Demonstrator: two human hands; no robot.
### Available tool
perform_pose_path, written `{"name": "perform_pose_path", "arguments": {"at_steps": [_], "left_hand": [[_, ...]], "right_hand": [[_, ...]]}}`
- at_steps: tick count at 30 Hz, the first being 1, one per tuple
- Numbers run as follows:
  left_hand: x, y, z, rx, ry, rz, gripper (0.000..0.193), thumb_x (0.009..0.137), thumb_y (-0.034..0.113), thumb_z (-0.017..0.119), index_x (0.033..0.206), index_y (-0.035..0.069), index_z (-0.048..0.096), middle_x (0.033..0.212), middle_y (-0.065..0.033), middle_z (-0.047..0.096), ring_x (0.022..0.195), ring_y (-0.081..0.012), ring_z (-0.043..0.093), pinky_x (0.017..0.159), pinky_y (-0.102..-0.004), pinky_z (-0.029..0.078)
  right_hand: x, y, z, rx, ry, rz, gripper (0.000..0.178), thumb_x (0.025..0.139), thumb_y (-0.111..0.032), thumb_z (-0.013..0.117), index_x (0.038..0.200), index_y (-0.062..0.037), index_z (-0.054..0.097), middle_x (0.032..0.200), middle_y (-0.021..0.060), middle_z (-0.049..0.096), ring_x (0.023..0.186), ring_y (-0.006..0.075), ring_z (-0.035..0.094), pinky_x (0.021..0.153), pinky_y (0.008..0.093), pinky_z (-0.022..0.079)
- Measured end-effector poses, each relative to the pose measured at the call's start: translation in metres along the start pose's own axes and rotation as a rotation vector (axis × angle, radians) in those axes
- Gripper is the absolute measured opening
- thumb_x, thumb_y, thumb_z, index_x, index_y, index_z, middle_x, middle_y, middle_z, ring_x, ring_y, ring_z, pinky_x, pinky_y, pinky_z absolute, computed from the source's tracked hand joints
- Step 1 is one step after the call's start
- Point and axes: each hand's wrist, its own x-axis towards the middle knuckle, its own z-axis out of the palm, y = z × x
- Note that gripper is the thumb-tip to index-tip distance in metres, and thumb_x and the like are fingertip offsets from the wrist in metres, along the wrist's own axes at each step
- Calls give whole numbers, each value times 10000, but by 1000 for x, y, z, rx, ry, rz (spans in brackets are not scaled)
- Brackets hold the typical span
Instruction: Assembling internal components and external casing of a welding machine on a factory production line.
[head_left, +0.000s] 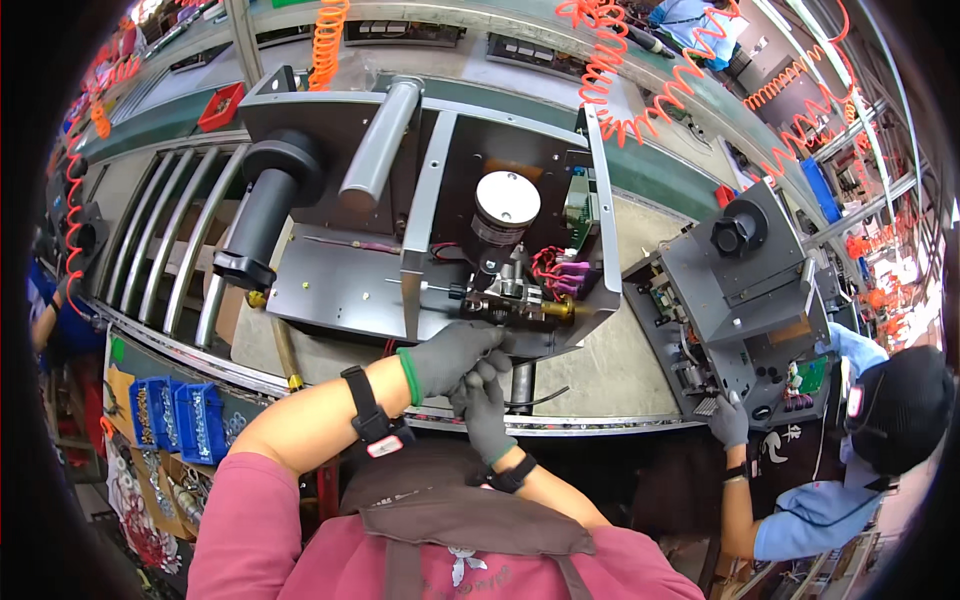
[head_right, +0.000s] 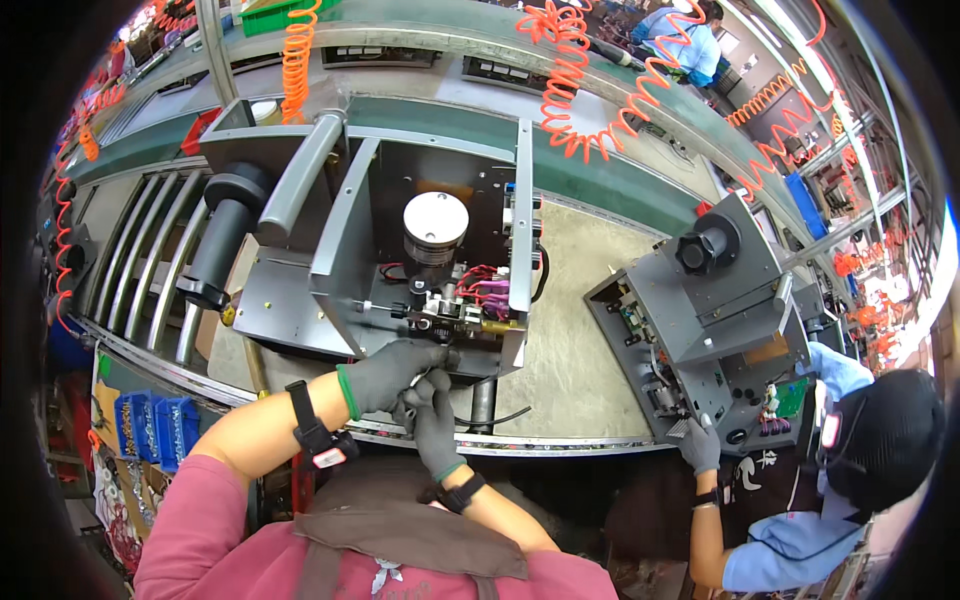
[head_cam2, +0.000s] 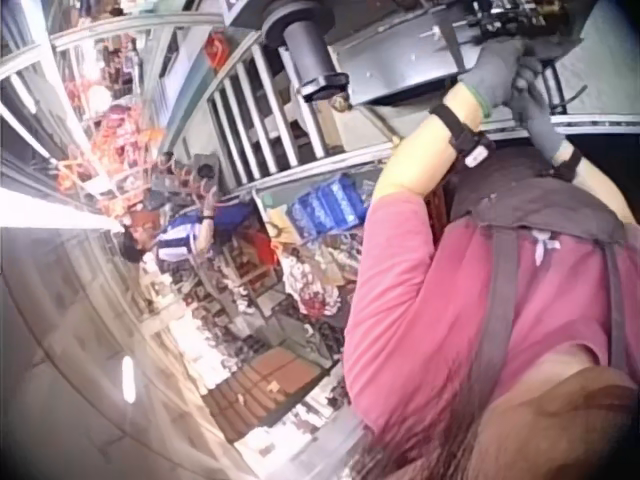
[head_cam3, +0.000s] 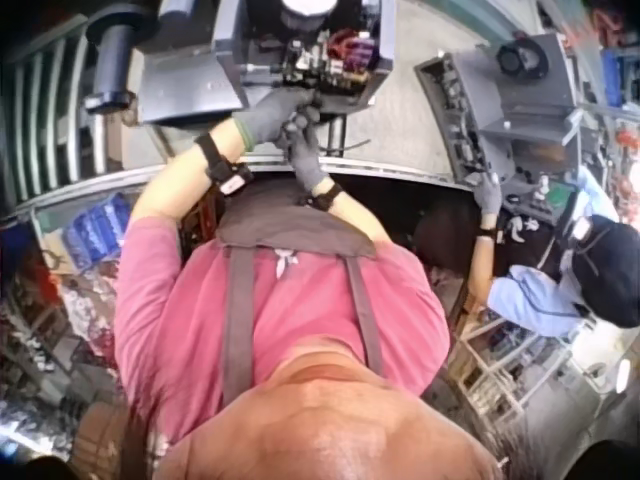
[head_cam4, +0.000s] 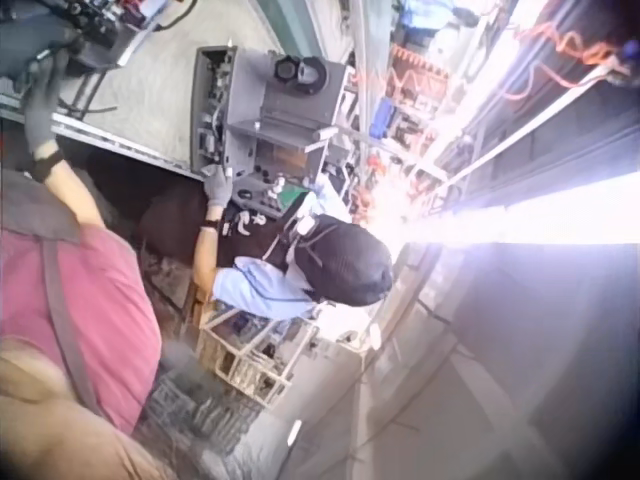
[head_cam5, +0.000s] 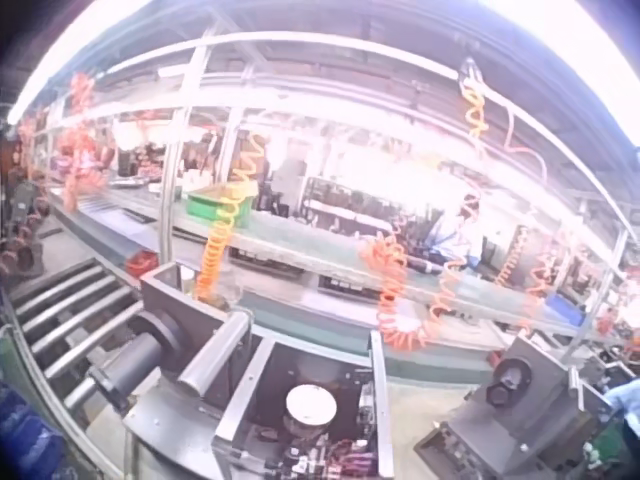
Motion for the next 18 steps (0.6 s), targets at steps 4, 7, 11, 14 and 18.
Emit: {"name": "perform_pose_path", "arguments": {"at_steps": [4,7,11,14,18], "left_hand": [[-1,-6,-5,63,0,144,273,952,290,445,1063,71,564,684,-28,591,443,-89,494,359,-242,413],[-2,-15,3,198,32,197,291,948,293,462,1119,72,544,713,-40,607,446,-91,504,372,-231,414],[-12,-38,11,299,36,294,340,950,307,468,1169,50,511,766,-66,616,501,-93,541,411,-238,443],[-31,-69,-7,494,-31,413,352,950,306,474,1164,29,508,773,-56,612,607,-93,574,496,-243,475],[-46,-105,-21,235,149,477,310,933,280,513,1124,36,523,776,-25,597,591,-64,524,489,-211,426]], "right_hand": [[0,-3,-1,-150,94,81,317,992,-288,417,1236,-91,461,800,-4,549,461,46,422,376,193,316],[1,3,-16,-73,-17,55,301,974,-279,450,1198,-81,491,832,-2,555,581,67,487,474,195,379],[-7,24,-24,-156,-53,-111,248,968,-253,440,1140,-88,510,797,12,558,550,81,491,474,219,393],[-9,20,-26,-152,-134,-162,221,975,-251,415,1084,-88,517,747,31,561,545,89,502,476,238,411],[-5,-14,-30,-326,39,130,298,989,-322,401,1070,-59,517,740,52,605,542,92,520,468,233,433]]}}
